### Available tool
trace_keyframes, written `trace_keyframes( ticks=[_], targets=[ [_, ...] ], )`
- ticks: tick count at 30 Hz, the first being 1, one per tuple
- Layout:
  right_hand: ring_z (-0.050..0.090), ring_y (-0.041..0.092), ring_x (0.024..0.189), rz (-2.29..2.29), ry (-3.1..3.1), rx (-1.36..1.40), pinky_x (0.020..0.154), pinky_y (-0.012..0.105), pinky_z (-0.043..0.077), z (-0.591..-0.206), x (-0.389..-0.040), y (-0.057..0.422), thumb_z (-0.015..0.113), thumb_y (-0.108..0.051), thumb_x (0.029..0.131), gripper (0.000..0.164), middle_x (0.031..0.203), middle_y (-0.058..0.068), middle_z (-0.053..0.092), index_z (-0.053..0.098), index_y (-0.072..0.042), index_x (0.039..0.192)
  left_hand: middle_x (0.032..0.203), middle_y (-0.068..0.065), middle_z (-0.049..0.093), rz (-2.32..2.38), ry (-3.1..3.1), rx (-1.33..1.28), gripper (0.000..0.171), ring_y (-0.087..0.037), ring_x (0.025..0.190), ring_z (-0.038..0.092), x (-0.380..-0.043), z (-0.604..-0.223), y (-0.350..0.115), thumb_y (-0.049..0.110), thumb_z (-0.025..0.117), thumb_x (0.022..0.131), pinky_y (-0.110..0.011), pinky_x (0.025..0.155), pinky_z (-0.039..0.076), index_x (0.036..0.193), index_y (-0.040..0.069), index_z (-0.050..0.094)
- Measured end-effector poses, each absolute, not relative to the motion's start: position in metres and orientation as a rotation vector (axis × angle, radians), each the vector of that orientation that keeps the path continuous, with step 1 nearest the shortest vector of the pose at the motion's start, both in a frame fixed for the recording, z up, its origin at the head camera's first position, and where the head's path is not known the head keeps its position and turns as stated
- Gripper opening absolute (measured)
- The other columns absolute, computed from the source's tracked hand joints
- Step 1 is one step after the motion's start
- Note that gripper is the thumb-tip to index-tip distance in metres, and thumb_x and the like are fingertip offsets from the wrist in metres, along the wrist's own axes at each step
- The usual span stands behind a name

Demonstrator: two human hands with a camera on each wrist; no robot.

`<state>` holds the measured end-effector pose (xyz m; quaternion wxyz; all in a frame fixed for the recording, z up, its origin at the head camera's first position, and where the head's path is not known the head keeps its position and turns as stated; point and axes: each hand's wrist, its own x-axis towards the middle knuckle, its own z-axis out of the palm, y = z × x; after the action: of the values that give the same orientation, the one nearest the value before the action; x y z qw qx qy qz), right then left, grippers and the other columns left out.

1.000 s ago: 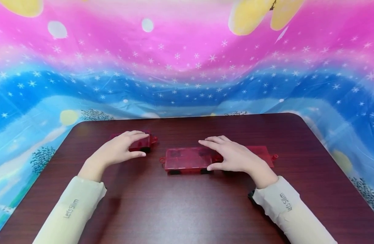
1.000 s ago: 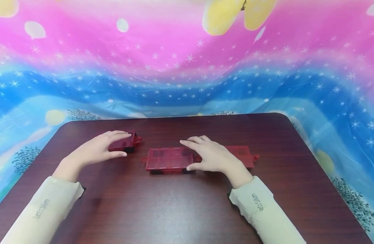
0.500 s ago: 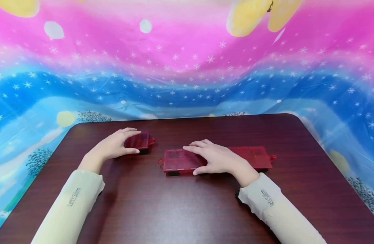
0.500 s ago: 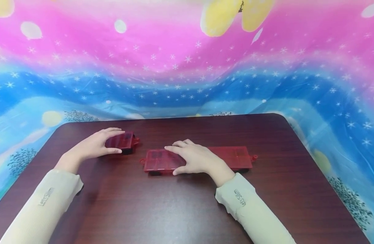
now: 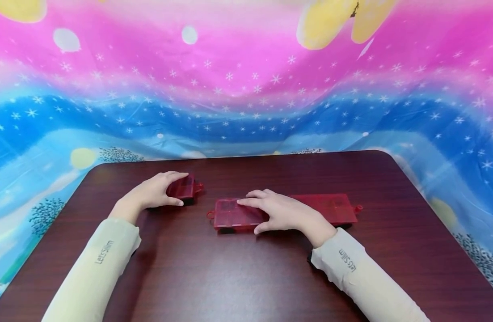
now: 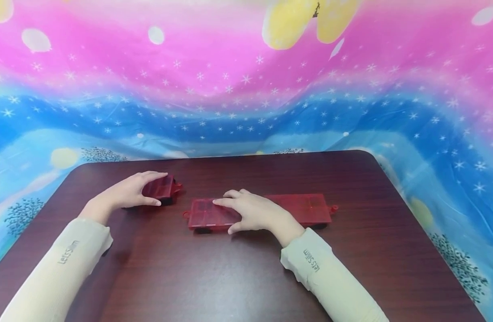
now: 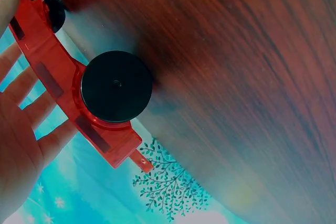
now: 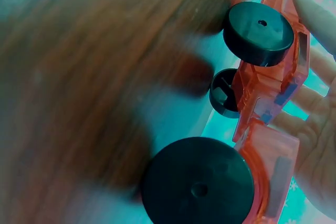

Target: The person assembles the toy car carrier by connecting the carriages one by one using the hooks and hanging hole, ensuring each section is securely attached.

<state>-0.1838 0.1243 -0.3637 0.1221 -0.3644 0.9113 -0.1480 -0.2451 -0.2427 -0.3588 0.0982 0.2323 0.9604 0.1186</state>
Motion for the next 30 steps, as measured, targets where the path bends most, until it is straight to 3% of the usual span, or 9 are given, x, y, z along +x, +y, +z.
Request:
trace_keyframes(
  ticks=[8, 14, 30],
  targets=[
    [0.049, 0.025, 0.127, -0.382, 2.674, -1.077, 0.101, 0.043, 0.051, -0.360, -0.182, 0.120, 0.080, -0.037, 0.083, 0.073, 0.145, 0.007, 0.050, 0.048, -0.029, 0.148, 0.149, -0.023, 0.043, 0.299, 2.857, 0.662, 0.089, -0.045, 0.134, 0.040, -0.244, -0.360, -0.243, 0.036, 0.081, 0.081, -0.064, 0.102, 0.044, 0.154, 0.012, 0.036],
    [0.049, 0.025, 0.127, -0.369, 2.673, -1.091, 0.100, 0.043, 0.051, -0.360, -0.182, 0.117, 0.079, -0.035, 0.084, 0.072, 0.145, 0.007, 0.050, 0.048, -0.029, 0.148, 0.145, -0.024, 0.046, 0.309, 2.867, 0.692, 0.088, -0.045, 0.129, 0.043, -0.242, -0.363, -0.246, 0.034, 0.081, 0.081, -0.061, 0.103, 0.044, 0.154, 0.009, 0.038],
    [0.049, 0.024, 0.127, -0.415, 2.677, -1.102, 0.099, 0.042, 0.052, -0.362, -0.183, 0.122, 0.080, -0.035, 0.084, 0.073, 0.145, 0.008, 0.049, 0.048, -0.029, 0.148, 0.141, -0.018, 0.049, 0.282, 2.891, 0.723, 0.089, -0.037, 0.125, 0.046, -0.228, -0.354, -0.232, 0.036, 0.083, 0.079, -0.057, 0.098, 0.048, 0.153, 0.014, 0.039]
  ],
)
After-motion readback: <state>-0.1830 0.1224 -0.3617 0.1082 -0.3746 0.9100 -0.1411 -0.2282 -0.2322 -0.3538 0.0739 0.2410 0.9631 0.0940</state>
